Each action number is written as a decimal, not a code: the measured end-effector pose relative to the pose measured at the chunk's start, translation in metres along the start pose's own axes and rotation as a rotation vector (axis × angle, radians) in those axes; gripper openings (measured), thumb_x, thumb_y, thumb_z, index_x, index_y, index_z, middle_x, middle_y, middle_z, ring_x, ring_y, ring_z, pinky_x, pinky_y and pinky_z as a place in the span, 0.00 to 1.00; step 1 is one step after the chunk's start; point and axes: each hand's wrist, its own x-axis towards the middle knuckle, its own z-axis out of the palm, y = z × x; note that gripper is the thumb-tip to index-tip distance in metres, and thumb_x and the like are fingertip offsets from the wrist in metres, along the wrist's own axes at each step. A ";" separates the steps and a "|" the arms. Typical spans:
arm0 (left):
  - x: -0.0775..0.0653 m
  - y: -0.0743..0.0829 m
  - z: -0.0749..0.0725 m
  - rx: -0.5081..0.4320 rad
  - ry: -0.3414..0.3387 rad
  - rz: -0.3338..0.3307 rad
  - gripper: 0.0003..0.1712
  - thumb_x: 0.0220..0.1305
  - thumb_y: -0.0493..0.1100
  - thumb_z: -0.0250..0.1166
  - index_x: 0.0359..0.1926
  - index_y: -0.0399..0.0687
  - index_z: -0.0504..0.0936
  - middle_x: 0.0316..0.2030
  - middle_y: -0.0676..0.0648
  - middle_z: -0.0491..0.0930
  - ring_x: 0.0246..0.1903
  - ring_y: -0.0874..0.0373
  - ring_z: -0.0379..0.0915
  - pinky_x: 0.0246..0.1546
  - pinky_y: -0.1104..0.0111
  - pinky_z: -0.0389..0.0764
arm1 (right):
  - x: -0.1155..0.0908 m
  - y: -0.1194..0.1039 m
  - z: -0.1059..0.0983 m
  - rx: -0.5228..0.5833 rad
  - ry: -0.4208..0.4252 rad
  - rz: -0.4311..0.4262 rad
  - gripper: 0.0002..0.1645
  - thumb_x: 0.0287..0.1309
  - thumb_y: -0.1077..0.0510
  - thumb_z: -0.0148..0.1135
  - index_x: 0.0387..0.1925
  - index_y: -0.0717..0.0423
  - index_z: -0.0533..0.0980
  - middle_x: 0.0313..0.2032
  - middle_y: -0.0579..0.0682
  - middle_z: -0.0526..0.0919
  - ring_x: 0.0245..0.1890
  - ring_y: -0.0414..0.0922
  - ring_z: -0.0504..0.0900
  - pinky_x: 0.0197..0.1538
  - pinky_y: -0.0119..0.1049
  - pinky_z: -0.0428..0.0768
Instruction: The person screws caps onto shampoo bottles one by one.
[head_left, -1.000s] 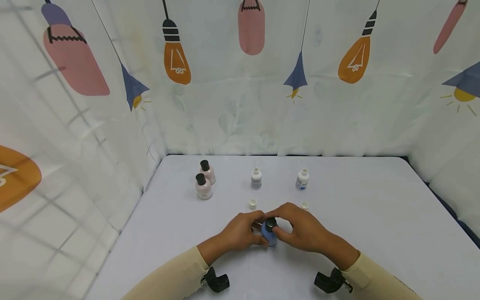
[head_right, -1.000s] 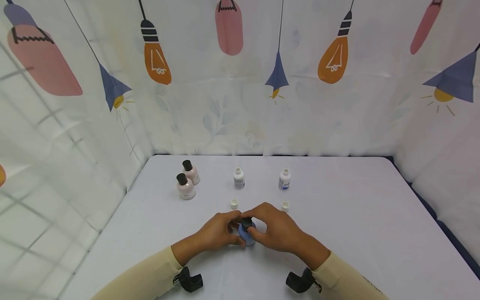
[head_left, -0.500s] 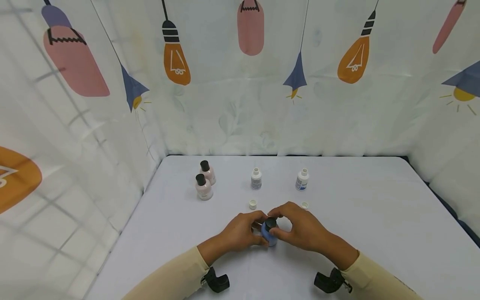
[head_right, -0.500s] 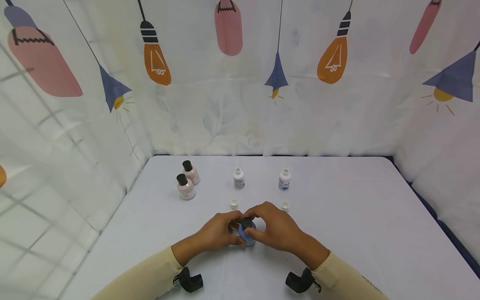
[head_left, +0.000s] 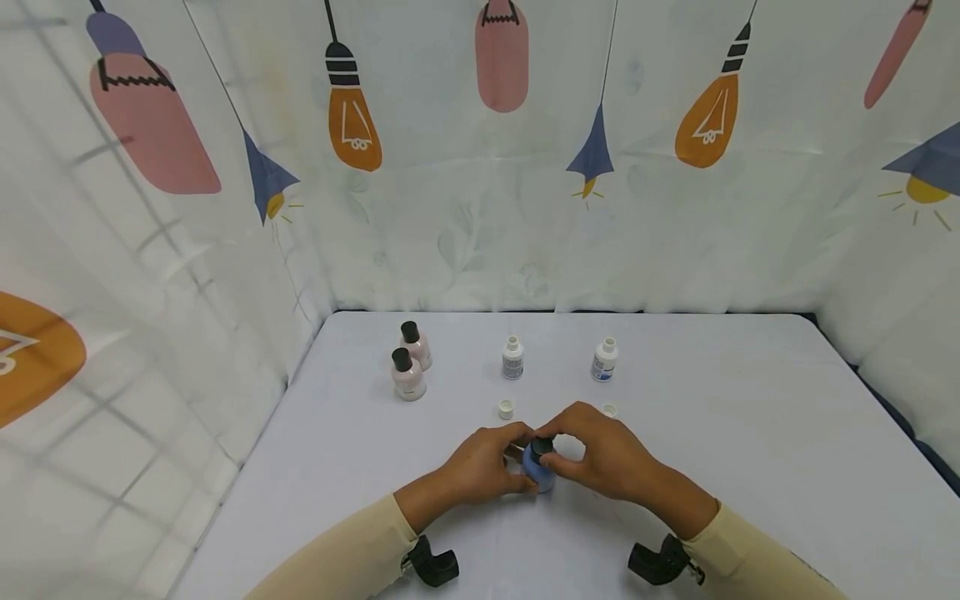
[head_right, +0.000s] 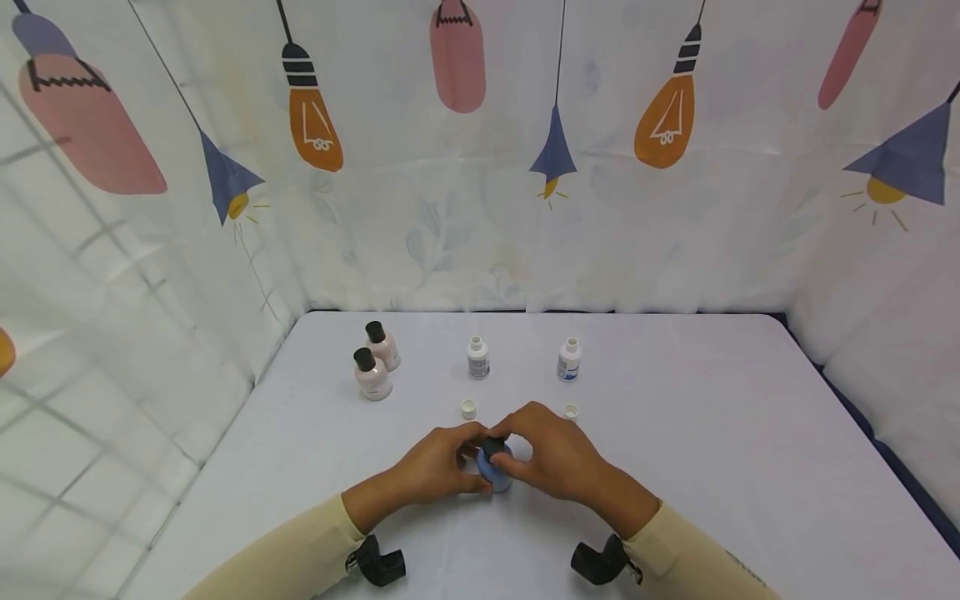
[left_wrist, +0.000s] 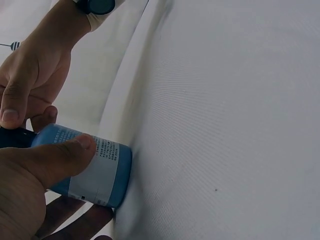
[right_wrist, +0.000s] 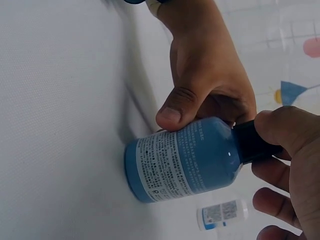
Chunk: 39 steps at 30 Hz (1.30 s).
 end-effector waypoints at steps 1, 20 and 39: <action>0.000 0.000 0.000 0.000 0.001 0.001 0.34 0.51 0.46 0.83 0.58 0.54 0.80 0.52 0.57 0.84 0.49 0.66 0.81 0.49 0.68 0.81 | 0.000 0.000 0.000 -0.003 0.001 0.002 0.20 0.59 0.50 0.77 0.52 0.43 0.81 0.47 0.37 0.80 0.48 0.41 0.82 0.49 0.38 0.82; -0.001 0.000 -0.001 -0.044 -0.013 0.010 0.36 0.53 0.52 0.81 0.63 0.55 0.80 0.54 0.59 0.83 0.49 0.65 0.81 0.50 0.69 0.81 | 0.001 -0.002 0.002 -0.015 0.023 0.020 0.19 0.58 0.49 0.77 0.49 0.44 0.80 0.46 0.38 0.80 0.47 0.40 0.82 0.48 0.38 0.82; 0.001 0.004 -0.004 -0.009 -0.026 -0.040 0.34 0.52 0.51 0.82 0.60 0.56 0.80 0.53 0.57 0.84 0.51 0.64 0.81 0.51 0.66 0.80 | 0.000 0.001 0.000 0.024 -0.043 0.022 0.22 0.62 0.50 0.74 0.57 0.44 0.80 0.50 0.37 0.79 0.51 0.39 0.80 0.52 0.40 0.81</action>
